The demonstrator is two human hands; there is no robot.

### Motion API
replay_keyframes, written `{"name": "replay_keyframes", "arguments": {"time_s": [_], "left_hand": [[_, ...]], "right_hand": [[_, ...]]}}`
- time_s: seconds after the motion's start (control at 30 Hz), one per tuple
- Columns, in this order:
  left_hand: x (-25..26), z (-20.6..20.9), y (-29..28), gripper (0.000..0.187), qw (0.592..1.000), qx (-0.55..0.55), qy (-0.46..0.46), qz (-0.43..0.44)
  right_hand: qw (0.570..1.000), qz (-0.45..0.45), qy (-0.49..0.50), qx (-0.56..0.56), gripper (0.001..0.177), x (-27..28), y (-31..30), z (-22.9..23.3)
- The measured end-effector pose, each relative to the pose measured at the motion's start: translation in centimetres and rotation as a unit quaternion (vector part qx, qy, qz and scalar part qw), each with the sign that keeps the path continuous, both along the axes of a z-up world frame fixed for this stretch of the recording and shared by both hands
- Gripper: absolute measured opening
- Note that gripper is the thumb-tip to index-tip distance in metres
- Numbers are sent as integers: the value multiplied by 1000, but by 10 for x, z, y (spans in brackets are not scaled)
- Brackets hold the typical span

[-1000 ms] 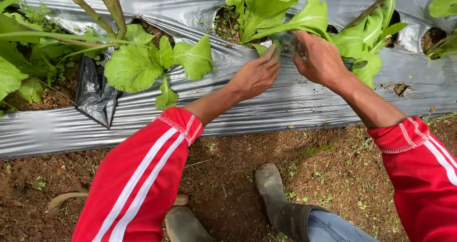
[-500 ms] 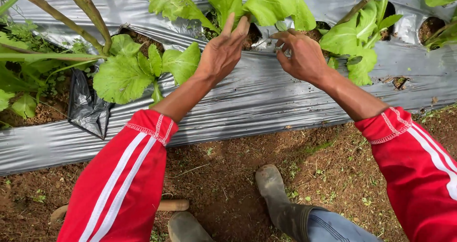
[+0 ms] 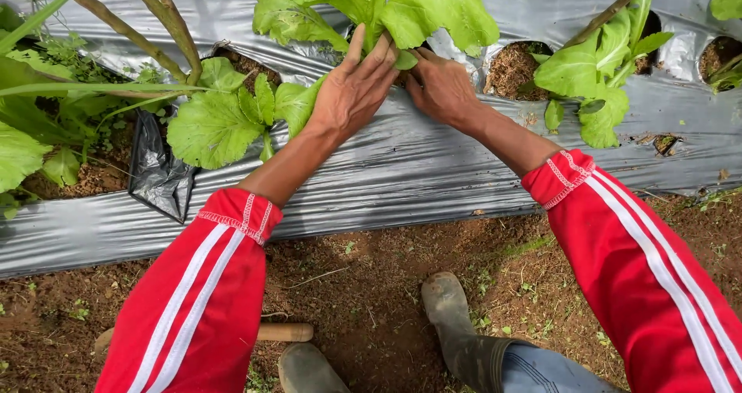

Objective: The person weeds around leafy green plants growing through holes in a plastic mulch sheet. They pull weeds by hand from the soil and discard them on the ground between rows.

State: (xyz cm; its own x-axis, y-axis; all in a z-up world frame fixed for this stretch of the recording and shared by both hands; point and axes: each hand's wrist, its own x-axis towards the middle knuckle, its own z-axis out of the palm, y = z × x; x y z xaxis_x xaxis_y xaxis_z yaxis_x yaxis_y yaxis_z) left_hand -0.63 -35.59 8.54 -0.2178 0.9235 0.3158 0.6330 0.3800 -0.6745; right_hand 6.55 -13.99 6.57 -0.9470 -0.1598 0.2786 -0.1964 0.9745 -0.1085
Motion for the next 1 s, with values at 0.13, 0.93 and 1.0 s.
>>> {"name": "replay_keyframes", "arguments": {"time_s": [0.13, 0.93, 1.0], "left_hand": [[-2, 5, -8, 58, 999, -28, -16, 6], [-7, 65, -27, 30, 861, 319, -278, -281], [-4, 60, -32, 19, 840, 355, -346, -220]], "right_hand": [[997, 8, 46, -61, 33, -5, -7, 3], [987, 101, 14, 124, 34, 25, -87, 25], [962, 47, -153, 222, 22, -1, -85, 17]]}}
